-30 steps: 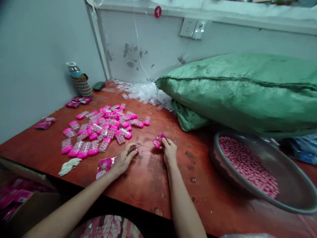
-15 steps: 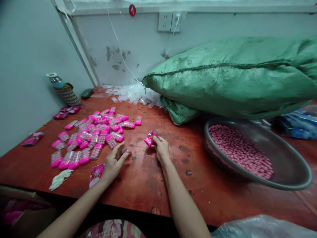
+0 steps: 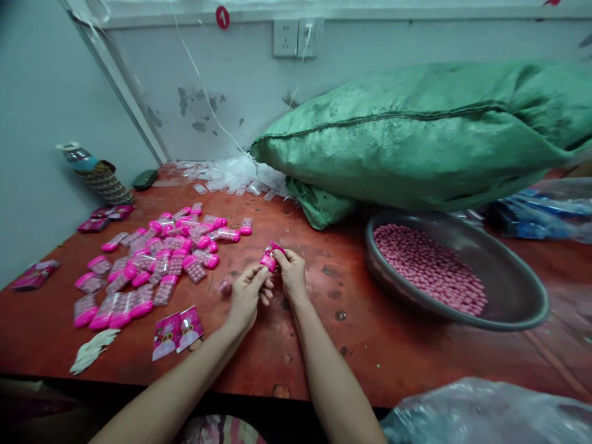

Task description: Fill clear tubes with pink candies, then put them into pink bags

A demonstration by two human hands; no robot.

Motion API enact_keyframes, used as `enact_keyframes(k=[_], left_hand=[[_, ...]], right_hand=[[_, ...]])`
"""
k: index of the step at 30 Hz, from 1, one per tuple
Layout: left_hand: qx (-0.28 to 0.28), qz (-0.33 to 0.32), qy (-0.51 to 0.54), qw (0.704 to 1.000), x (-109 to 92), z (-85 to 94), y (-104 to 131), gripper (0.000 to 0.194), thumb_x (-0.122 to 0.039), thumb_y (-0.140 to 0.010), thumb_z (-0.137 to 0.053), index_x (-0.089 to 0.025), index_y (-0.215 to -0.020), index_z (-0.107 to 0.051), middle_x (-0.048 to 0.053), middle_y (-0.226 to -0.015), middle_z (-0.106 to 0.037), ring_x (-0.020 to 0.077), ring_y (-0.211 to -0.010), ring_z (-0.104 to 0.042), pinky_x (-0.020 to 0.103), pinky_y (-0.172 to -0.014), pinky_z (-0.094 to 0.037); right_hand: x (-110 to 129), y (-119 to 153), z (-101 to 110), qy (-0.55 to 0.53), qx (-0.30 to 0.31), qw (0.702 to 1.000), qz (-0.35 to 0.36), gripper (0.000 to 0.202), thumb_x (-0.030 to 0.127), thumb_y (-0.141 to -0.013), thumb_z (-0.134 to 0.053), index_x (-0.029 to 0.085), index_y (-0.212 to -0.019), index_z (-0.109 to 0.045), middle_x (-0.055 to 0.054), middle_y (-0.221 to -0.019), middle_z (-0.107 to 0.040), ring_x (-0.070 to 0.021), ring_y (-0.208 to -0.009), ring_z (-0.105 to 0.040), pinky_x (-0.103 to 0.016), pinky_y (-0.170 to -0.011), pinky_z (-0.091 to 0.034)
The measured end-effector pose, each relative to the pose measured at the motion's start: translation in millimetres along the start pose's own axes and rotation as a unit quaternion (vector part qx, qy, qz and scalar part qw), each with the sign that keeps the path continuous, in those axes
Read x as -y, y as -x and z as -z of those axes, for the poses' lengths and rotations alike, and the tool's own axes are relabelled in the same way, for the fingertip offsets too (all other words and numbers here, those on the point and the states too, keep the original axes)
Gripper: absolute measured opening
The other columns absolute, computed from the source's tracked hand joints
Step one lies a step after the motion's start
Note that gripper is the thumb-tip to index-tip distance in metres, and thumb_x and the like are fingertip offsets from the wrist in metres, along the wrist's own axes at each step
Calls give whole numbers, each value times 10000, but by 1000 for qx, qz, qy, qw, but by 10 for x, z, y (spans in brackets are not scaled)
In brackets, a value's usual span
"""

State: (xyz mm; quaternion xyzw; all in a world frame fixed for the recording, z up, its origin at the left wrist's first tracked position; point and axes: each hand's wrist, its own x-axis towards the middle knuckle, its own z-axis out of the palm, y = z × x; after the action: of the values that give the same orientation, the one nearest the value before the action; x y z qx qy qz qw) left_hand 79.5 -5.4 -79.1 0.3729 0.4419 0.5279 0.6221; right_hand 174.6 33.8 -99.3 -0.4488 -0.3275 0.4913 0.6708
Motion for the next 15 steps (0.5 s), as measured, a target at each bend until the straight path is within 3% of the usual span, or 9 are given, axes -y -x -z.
enact_keyframes(k=[4,10,15], left_hand=[[-26,21,25,999,21,-19,-48,287,-388,-656,-618,-122,-744,-555,-37,-519,-544,45,-356,-465,128,-319,-344],[-61,0,33,998,90,-69,-112,243,-340,-626,-641,-117,-666,-555,-32,-503,-559,42,-359,-467,129,-337,-338],[-108,-25,-8,994,168,-115,-17,184,-284,-641,-608,-133,-590,-515,-52,-432,-529,37,-327,-433,122,-322,-311]], right_hand=[[38,-25,21,35,0,999,14,227,364,-661,-623,145,-628,-578,65,-486,-513,-60,-395,-432,-171,-392,-343],[3,-35,0,74,-12,997,6,262,400,-665,-584,145,-607,-562,66,-478,-488,-61,-393,-419,-176,-397,-348],[-84,-135,88,113,-75,991,-1,305,444,-706,-496,156,-625,-552,74,-461,-451,-66,-363,-384,-182,-367,-317]])
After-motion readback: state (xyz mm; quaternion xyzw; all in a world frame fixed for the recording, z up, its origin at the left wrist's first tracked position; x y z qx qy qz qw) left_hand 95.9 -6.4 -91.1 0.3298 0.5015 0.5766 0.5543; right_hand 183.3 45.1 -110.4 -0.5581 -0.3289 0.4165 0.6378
